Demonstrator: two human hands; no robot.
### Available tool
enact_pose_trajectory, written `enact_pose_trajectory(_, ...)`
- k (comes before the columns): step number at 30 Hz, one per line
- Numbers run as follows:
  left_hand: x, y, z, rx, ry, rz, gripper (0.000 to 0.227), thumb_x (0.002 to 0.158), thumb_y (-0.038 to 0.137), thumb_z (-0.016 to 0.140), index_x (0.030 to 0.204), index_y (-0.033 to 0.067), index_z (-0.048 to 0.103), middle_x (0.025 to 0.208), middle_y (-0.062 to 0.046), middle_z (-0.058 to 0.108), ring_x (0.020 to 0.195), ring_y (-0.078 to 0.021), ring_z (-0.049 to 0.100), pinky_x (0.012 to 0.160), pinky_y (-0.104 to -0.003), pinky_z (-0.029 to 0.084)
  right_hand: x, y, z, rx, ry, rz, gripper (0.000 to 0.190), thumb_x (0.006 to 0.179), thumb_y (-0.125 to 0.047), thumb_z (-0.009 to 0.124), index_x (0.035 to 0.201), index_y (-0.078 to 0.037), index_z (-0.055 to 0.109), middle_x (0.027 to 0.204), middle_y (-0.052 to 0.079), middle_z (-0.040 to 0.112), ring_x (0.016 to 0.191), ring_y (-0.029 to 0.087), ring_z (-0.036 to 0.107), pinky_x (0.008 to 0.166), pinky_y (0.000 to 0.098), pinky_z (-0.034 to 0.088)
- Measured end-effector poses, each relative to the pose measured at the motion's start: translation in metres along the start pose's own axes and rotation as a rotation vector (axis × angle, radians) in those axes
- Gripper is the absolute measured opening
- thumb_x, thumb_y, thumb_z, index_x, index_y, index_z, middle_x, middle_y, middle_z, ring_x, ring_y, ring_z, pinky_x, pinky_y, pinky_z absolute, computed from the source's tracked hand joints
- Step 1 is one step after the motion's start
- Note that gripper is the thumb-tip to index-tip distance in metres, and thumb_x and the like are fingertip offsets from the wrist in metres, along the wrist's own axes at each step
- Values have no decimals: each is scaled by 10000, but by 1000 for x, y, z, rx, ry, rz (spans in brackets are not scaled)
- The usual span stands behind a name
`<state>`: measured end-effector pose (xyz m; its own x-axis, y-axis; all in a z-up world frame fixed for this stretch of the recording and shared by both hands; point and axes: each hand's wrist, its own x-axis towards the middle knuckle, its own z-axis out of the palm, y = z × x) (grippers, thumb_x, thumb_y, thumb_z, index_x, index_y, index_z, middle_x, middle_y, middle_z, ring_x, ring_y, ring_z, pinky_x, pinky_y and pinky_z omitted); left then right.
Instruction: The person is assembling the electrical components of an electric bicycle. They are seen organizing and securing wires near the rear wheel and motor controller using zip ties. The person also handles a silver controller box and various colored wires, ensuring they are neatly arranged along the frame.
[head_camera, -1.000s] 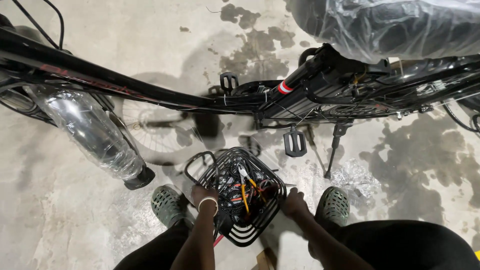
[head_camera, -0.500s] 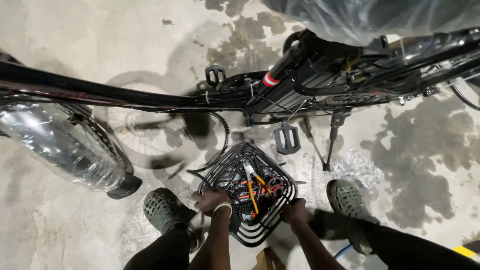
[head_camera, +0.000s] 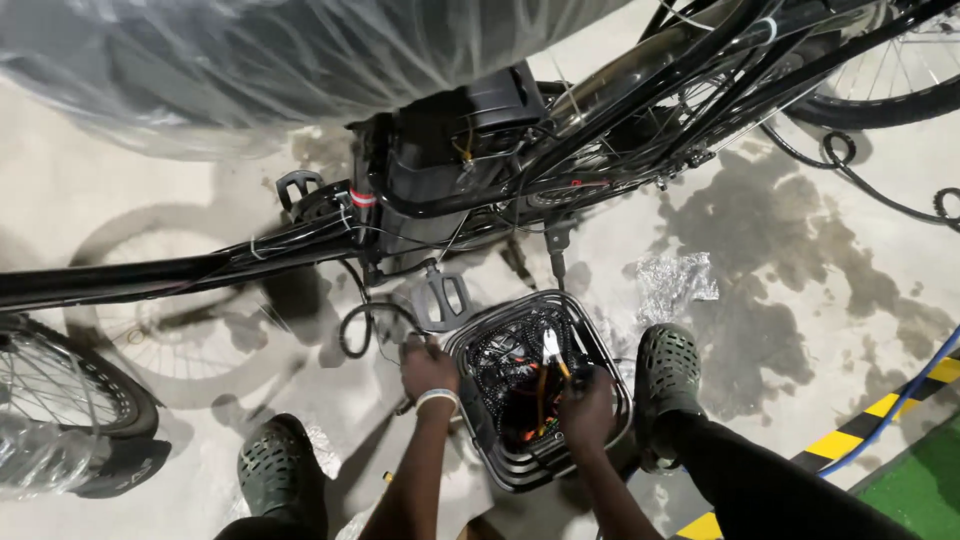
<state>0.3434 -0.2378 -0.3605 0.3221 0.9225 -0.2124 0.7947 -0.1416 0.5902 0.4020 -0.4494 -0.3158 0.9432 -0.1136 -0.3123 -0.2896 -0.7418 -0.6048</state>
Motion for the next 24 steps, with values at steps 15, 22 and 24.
enact_pose_trajectory(15,-22,-28,34,68,-283,189,740,764,110,636,1421,22,307,1211,-212,494,1057,-445,549,923,-479,455,75,18,148,-471,-517,-450,476,827,-46,450,1277,-196,496,1450,120,378,1047,433,602,848,530,510)
enact_pose_trajectory(22,-25,-31,29,5,-313,59,722,781,199,620,1442,188,332,1398,-116,467,1187,-380,530,993,-431,434,80,28,190,-727,-533,-420,110,910,-165,587,997,-203,644,979,66,669,904,277,661,781,449,536)
enact_pose_trajectory(24,-20,-39,31,-67,-265,166,778,675,35,617,1406,218,423,1261,-129,592,1136,-373,560,982,-407,433,86,39,198,-739,-447,-489,246,898,-111,481,1048,-220,644,1284,28,535,916,306,661,676,447,533)
